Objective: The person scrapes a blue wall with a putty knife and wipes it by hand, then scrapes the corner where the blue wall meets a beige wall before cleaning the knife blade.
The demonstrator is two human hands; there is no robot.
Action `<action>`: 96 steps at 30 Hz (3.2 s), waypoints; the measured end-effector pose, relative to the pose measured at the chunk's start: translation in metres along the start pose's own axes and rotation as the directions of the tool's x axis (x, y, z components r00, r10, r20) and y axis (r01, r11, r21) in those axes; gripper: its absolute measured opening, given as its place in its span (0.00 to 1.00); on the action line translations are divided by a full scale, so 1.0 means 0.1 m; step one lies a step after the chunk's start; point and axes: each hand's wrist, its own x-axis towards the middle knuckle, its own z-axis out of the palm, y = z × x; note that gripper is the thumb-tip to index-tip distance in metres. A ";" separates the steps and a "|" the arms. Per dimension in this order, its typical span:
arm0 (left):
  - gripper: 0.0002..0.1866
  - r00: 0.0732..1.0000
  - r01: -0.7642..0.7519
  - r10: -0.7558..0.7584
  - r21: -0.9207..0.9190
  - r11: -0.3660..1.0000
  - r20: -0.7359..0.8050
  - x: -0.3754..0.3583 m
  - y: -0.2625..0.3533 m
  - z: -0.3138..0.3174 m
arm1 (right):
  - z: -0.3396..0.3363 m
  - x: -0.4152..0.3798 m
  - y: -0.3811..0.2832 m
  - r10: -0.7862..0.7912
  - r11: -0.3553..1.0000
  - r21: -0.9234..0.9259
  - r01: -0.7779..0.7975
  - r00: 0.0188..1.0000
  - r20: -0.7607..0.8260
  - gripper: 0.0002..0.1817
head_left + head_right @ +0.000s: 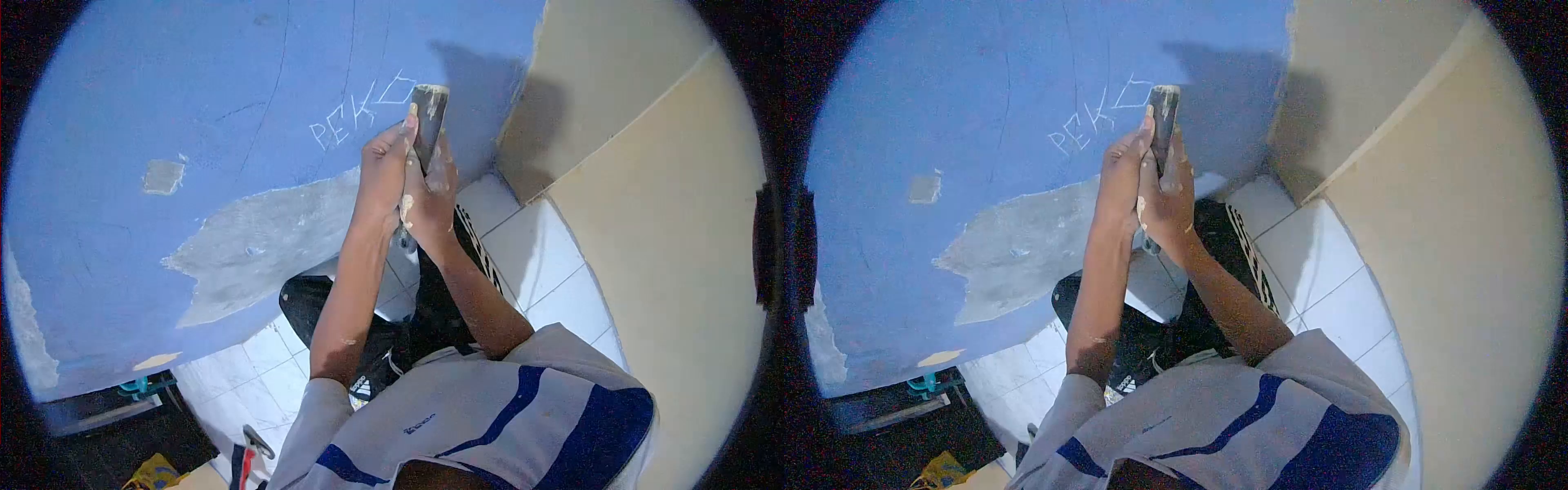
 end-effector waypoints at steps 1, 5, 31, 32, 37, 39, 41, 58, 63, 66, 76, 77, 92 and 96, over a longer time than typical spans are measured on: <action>0.16 1.000 -0.002 0.002 -0.008 1.000 -0.016 0.01 0.00 0.03 | -0.01 0.01 -0.03 0.003 0.999 0.042 -0.004 1.000 0.020 0.23; 0.15 0.998 -0.008 0.007 -0.017 1.000 -0.055 0.03 -0.02 0.07 | -0.04 0.03 -0.02 0.075 0.990 0.114 -0.078 0.997 0.029 0.23; 0.16 0.931 -0.267 0.362 0.598 0.756 -0.043 -0.04 0.01 0.11 | -0.31 0.09 -0.01 0.492 0.594 0.544 -0.593 0.803 0.337 0.13; 0.17 0.877 -0.348 0.481 0.711 0.612 0.015 -0.07 0.00 0.10 | -0.26 0.04 0.03 0.458 0.600 0.629 -0.495 0.857 0.237 0.09; 0.14 0.385 -0.483 0.789 0.833 -0.270 0.479 -0.26 0.25 0.16 | -0.75 -0.09 0.24 0.363 0.717 0.466 -0.519 0.848 0.386 0.09; 0.23 0.520 -0.367 0.705 0.872 -0.325 0.481 -0.11 0.23 0.20 | -0.94 -0.22 0.36 0.416 0.727 0.420 -0.544 0.835 0.360 0.09; 0.30 0.656 -0.342 0.453 0.773 -0.534 0.604 0.03 0.13 0.18 | -1.13 -0.31 0.41 0.452 0.761 0.346 -0.549 0.831 0.324 0.10; 0.35 0.818 -0.557 -0.467 0.663 -0.500 0.334 -0.12 -0.28 -0.22 | -1.85 -0.50 0.90 0.393 0.874 -0.430 -0.227 0.850 0.350 0.26; 0.24 0.828 -0.543 -0.254 0.827 -0.142 0.500 -0.37 0.13 -0.22 | -2.03 -0.82 0.35 0.663 0.721 -0.593 -0.358 0.606 0.440 0.31; 0.19 0.394 -0.710 0.397 0.548 -0.442 0.829 -0.45 0.50 -0.23 | -2.33 -1.10 0.44 0.632 0.698 -0.711 -0.091 0.545 0.551 0.34; 0.31 0.757 -0.614 -0.417 0.766 -0.189 0.504 -0.17 -0.58 -0.41 | -2.54 -1.02 -0.17 0.545 0.743 -0.669 0.002 0.578 0.607 0.31; 0.29 0.644 -0.764 -0.184 0.613 -0.202 0.743 -0.16 -0.49 -0.41 | -2.57 -1.01 -0.18 0.549 0.737 -0.675 -0.030 0.608 0.573 0.31; 0.25 0.265 0.018 0.765 0.791 -0.612 0.586 -0.26 0.49 -0.91 | -1.84 -0.86 -0.47 0.625 0.774 -0.604 -0.191 0.389 0.677 0.32; 0.25 0.191 -0.071 0.835 0.855 -0.513 0.517 -0.24 0.40 -1.08 | -1.37 -0.91 -0.42 0.583 0.800 -0.535 -0.271 0.562 0.587 0.29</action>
